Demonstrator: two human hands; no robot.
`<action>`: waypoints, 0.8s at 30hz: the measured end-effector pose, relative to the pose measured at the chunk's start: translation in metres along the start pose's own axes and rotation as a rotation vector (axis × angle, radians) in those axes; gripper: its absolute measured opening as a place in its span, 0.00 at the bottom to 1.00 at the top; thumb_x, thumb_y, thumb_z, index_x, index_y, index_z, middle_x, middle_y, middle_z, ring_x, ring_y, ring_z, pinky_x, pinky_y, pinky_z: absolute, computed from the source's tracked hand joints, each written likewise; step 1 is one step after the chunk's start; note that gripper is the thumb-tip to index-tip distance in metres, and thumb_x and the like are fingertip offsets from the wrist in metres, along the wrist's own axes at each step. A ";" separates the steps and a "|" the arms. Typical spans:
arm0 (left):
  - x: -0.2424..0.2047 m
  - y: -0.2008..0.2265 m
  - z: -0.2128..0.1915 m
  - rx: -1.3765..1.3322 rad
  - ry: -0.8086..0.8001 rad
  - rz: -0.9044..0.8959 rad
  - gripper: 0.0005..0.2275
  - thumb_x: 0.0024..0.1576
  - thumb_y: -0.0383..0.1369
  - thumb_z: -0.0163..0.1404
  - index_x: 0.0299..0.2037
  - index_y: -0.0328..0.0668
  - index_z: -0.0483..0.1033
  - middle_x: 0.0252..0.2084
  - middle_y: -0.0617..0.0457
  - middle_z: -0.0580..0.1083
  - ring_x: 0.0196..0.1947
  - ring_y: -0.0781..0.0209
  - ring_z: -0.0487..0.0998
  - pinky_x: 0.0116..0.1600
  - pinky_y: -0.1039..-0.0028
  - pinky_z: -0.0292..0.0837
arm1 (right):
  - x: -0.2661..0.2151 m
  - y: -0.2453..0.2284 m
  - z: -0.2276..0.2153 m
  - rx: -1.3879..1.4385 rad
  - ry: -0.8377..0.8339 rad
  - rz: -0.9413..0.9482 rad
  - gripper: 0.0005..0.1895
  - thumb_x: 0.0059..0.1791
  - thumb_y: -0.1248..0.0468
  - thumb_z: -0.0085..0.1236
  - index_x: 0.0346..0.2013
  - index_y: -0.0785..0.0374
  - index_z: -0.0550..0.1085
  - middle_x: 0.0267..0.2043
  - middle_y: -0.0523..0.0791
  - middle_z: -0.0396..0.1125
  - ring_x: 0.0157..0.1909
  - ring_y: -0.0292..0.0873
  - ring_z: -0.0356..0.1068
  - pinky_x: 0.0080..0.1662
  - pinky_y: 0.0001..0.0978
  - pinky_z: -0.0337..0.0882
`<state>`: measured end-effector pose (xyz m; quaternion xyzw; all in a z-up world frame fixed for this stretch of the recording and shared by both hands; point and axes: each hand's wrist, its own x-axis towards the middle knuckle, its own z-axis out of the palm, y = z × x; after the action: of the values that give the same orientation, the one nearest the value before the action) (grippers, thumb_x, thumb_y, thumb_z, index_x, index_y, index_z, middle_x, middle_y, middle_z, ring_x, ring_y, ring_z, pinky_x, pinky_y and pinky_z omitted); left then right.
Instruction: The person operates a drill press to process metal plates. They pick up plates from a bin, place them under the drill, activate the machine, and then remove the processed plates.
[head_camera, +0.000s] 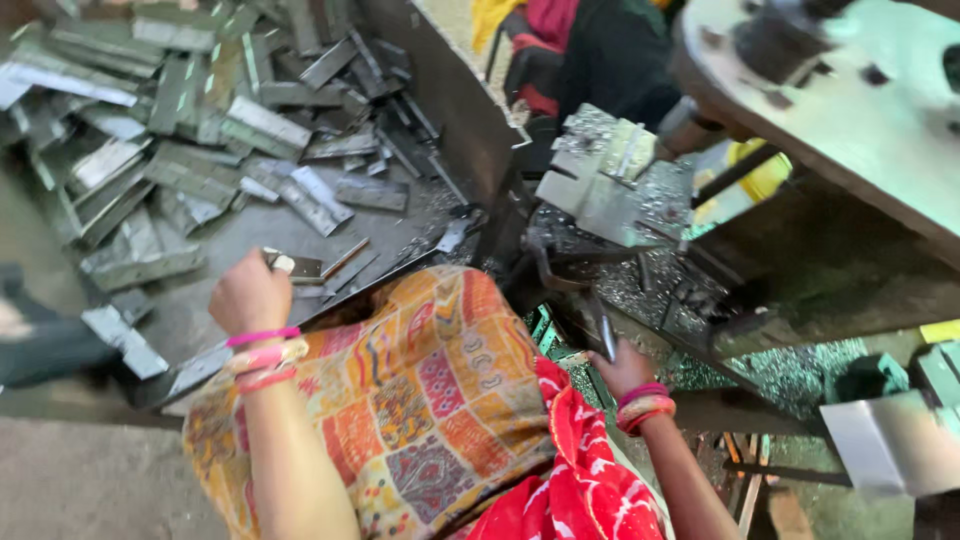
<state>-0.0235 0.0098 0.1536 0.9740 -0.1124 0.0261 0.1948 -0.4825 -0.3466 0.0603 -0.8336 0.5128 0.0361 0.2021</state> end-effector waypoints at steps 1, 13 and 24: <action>-0.003 0.014 -0.002 -0.080 0.022 0.044 0.14 0.58 0.45 0.57 0.45 0.46 0.80 0.39 0.39 0.80 0.41 0.34 0.80 0.43 0.48 0.74 | -0.002 -0.005 0.000 0.009 -0.003 0.008 0.28 0.46 0.41 0.59 0.44 0.63 0.72 0.35 0.57 0.75 0.38 0.61 0.76 0.42 0.53 0.72; -0.094 0.278 0.076 -1.230 -0.191 0.253 0.14 0.59 0.28 0.54 0.56 0.38 0.75 0.51 0.46 0.79 0.51 0.55 0.79 0.58 0.66 0.71 | -0.014 -0.023 -0.005 0.130 -0.030 0.010 0.27 0.46 0.43 0.60 0.41 0.63 0.69 0.32 0.58 0.73 0.36 0.64 0.75 0.40 0.56 0.72; -0.171 0.338 0.056 -0.207 0.009 0.827 0.22 0.59 0.47 0.51 0.56 0.41 0.76 0.61 0.48 0.71 0.62 0.47 0.71 0.63 0.49 0.64 | -0.013 -0.031 -0.024 0.104 -0.146 -0.001 0.30 0.47 0.43 0.61 0.45 0.65 0.64 0.32 0.60 0.72 0.37 0.65 0.74 0.40 0.55 0.72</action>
<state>-0.2671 -0.2801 0.2120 0.8220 -0.4948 0.0950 0.2654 -0.4656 -0.3328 0.0950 -0.8172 0.4976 0.0701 0.2821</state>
